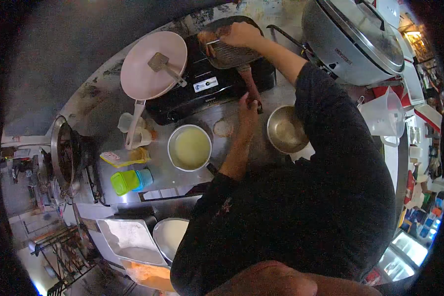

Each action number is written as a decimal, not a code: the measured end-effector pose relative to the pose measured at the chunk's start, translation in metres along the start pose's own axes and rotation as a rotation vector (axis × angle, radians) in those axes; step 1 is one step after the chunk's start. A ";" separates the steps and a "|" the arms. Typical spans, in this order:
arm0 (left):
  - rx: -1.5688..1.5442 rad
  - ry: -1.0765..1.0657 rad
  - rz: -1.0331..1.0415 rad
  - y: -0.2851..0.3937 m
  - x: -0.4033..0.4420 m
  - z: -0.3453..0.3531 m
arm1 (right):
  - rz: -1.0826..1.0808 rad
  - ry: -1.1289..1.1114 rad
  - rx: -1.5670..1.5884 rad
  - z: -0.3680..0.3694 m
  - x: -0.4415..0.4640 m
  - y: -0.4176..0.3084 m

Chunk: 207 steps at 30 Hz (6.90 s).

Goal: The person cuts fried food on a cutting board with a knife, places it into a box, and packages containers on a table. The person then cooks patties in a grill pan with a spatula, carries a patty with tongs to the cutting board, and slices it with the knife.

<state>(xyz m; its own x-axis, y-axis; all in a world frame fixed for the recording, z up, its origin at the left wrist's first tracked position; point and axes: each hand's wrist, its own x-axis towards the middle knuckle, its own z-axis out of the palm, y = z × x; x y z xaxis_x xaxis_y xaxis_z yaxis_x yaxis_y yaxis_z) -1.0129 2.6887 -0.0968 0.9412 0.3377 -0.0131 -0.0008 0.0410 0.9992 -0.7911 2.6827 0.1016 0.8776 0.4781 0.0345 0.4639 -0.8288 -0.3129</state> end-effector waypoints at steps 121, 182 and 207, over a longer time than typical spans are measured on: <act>0.628 0.324 0.425 -0.049 0.035 0.008 | 0.396 0.333 1.191 -0.114 -0.265 0.145; 0.632 -0.461 0.106 0.161 0.030 -0.069 | 0.692 0.428 1.446 -0.099 -0.448 0.175; 1.599 -0.434 0.077 0.194 0.299 -0.008 | 0.799 0.432 1.312 -0.101 -0.438 0.165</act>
<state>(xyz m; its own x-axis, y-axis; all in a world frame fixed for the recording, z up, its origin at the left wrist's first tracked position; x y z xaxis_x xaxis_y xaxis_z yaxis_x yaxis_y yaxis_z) -0.7342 2.8050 0.0928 0.9736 0.0119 -0.2278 0.0186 -0.9995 0.0273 -1.0867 2.3073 0.1311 0.9058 -0.2406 -0.3487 -0.3322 0.1073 -0.9371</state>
